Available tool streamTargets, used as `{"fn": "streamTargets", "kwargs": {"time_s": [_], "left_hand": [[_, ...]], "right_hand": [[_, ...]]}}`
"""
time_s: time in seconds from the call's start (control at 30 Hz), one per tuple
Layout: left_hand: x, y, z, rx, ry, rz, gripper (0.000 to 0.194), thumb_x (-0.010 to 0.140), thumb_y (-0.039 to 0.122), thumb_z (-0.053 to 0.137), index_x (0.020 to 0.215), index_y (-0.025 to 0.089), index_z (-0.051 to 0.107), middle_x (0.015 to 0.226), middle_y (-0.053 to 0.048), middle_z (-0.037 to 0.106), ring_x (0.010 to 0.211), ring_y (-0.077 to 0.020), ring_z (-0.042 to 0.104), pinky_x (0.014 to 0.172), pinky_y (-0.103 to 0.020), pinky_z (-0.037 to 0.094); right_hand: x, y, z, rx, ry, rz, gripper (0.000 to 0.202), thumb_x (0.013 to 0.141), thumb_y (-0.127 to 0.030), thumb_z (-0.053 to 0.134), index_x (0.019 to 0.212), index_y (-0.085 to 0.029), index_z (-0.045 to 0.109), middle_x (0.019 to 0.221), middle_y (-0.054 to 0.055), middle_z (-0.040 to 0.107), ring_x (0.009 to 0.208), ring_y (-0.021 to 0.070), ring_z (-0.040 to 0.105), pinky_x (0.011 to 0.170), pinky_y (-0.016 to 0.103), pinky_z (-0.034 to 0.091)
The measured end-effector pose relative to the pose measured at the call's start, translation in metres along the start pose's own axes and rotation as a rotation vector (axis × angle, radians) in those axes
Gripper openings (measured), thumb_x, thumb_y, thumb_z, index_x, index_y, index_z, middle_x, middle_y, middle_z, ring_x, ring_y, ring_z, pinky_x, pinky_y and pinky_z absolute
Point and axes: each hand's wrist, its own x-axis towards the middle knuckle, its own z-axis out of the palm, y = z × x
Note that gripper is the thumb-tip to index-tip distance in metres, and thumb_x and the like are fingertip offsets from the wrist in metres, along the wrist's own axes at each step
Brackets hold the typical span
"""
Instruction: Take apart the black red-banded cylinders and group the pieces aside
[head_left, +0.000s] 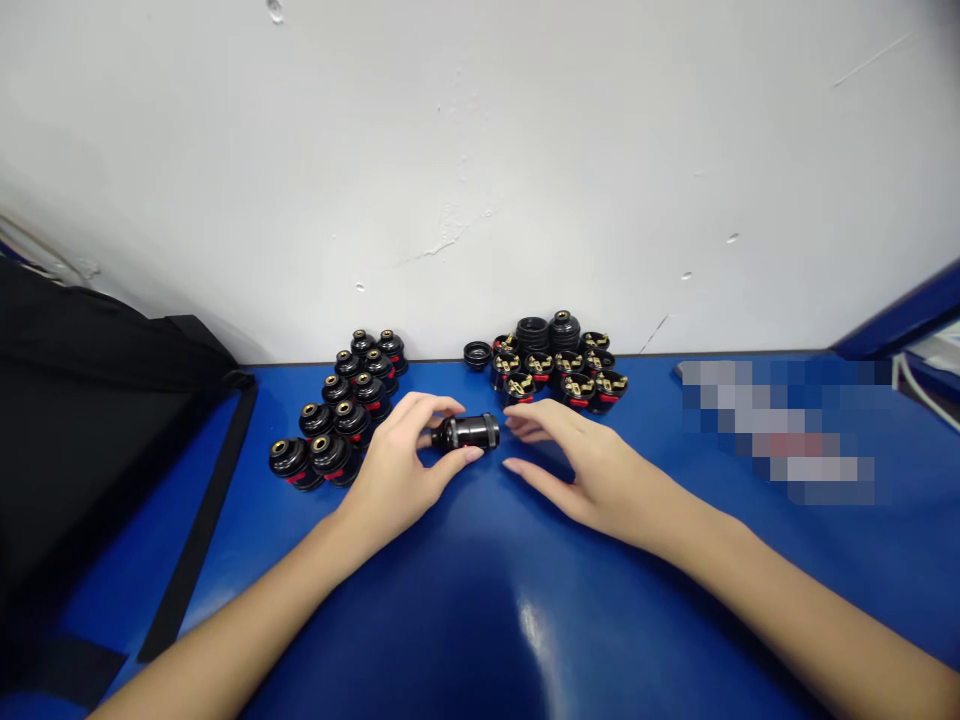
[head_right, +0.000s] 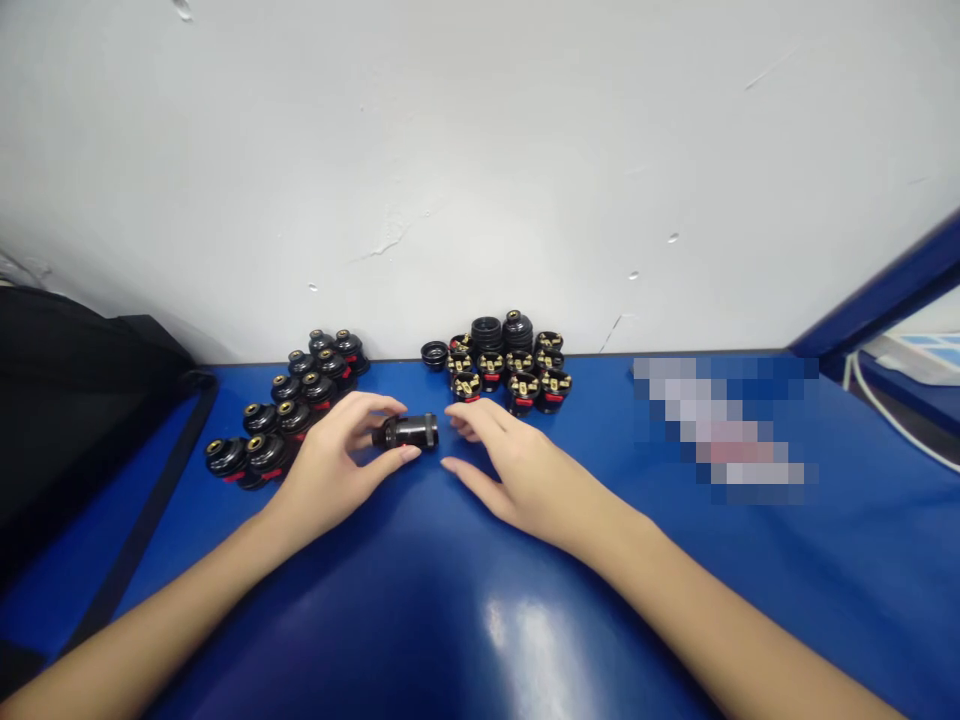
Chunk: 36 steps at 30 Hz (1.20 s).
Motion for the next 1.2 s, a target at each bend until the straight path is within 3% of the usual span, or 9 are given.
{"fn": "streamTargets", "kwargs": {"time_s": [0.1,0.23,0.33,0.47,0.57,0.63,0.73,0.97,1.2], "left_hand": [[-0.001,-0.004,0.008,-0.265,-0.016,-0.162,0.028,0.088,0.030,0.083,0.111,0.021,0.071,0.118,-0.007,0.069,0.105,-0.0216,0.077,0.094,-0.038,0.067],[-0.003,-0.005,0.012,-0.416,-0.103,-0.161,0.029,0.089,0.029,0.082,0.113,0.018,0.069,0.117,-0.009,0.074,0.109,-0.0235,0.077,0.097,-0.039,0.066],[-0.005,-0.005,0.010,-0.362,-0.192,-0.063,0.027,0.093,0.029,0.078,0.116,0.019,0.068,0.116,-0.009,0.077,0.110,-0.0227,0.076,0.101,-0.039,0.063],[-0.006,-0.004,0.006,-0.211,-0.206,0.061,0.036,0.094,0.030,0.078,0.127,0.022,0.066,0.121,-0.009,0.076,0.112,-0.0234,0.074,0.100,-0.038,0.060],[-0.007,-0.001,0.003,-0.055,-0.223,0.115,0.030,0.099,0.030,0.070,0.127,0.022,0.063,0.116,-0.008,0.076,0.100,-0.0208,0.073,0.089,-0.033,0.059],[-0.007,0.003,0.002,0.014,-0.244,0.128,0.025,0.102,0.030,0.065,0.125,0.021,0.062,0.113,-0.007,0.076,0.093,-0.0198,0.072,0.084,-0.032,0.057],[-0.007,0.006,0.000,0.061,-0.277,0.149,0.023,0.102,0.029,0.062,0.124,0.021,0.060,0.114,-0.008,0.074,0.098,-0.0215,0.070,0.089,-0.034,0.054],[-0.006,0.008,-0.001,0.031,-0.321,0.100,0.017,0.104,0.031,0.057,0.118,0.021,0.060,0.100,-0.004,0.072,0.086,-0.0196,0.068,0.080,-0.032,0.051],[-0.007,0.010,-0.004,0.043,-0.328,0.104,0.018,0.104,0.031,0.056,0.118,0.020,0.058,0.101,-0.005,0.071,0.087,-0.0205,0.066,0.076,-0.031,0.048]], "right_hand": [[0.001,-0.001,0.007,0.164,0.015,0.049,0.055,0.100,-0.037,0.073,0.147,-0.023,0.050,0.142,0.013,0.067,0.124,0.0264,0.073,0.108,0.047,0.063],[0.004,-0.008,0.013,0.405,0.065,0.142,0.044,0.098,-0.034,0.074,0.138,-0.024,0.058,0.129,0.010,0.074,0.115,0.0248,0.077,0.101,0.045,0.068],[0.006,-0.013,0.013,0.512,0.069,0.178,0.035,0.096,-0.036,0.076,0.127,-0.023,0.064,0.120,0.009,0.077,0.105,0.0227,0.080,0.096,0.041,0.070],[0.006,-0.013,0.012,0.647,0.020,0.262,0.034,0.093,-0.038,0.079,0.119,-0.021,0.064,0.107,0.007,0.078,0.092,0.0206,0.081,0.089,0.038,0.070],[0.006,-0.012,0.013,0.733,-0.023,0.318,0.035,0.094,-0.042,0.078,0.116,-0.020,0.063,0.098,0.005,0.078,0.086,0.0193,0.080,0.084,0.036,0.069],[0.006,-0.011,0.014,0.758,-0.045,0.329,0.035,0.094,-0.043,0.078,0.115,-0.019,0.063,0.095,0.004,0.077,0.085,0.0185,0.078,0.083,0.035,0.067],[0.006,-0.011,0.015,0.774,-0.065,0.322,0.034,0.095,-0.044,0.077,0.114,-0.019,0.063,0.094,0.004,0.075,0.084,0.0173,0.076,0.081,0.034,0.064],[0.005,-0.014,0.017,0.751,-0.067,0.295,0.031,0.099,-0.044,0.072,0.114,-0.019,0.062,0.092,0.004,0.074,0.084,0.0179,0.074,0.080,0.034,0.062],[0.005,-0.017,0.017,0.723,-0.043,0.260,0.029,0.100,-0.044,0.071,0.113,-0.020,0.062,0.093,0.004,0.071,0.080,0.0164,0.072,0.076,0.032,0.062]]}}
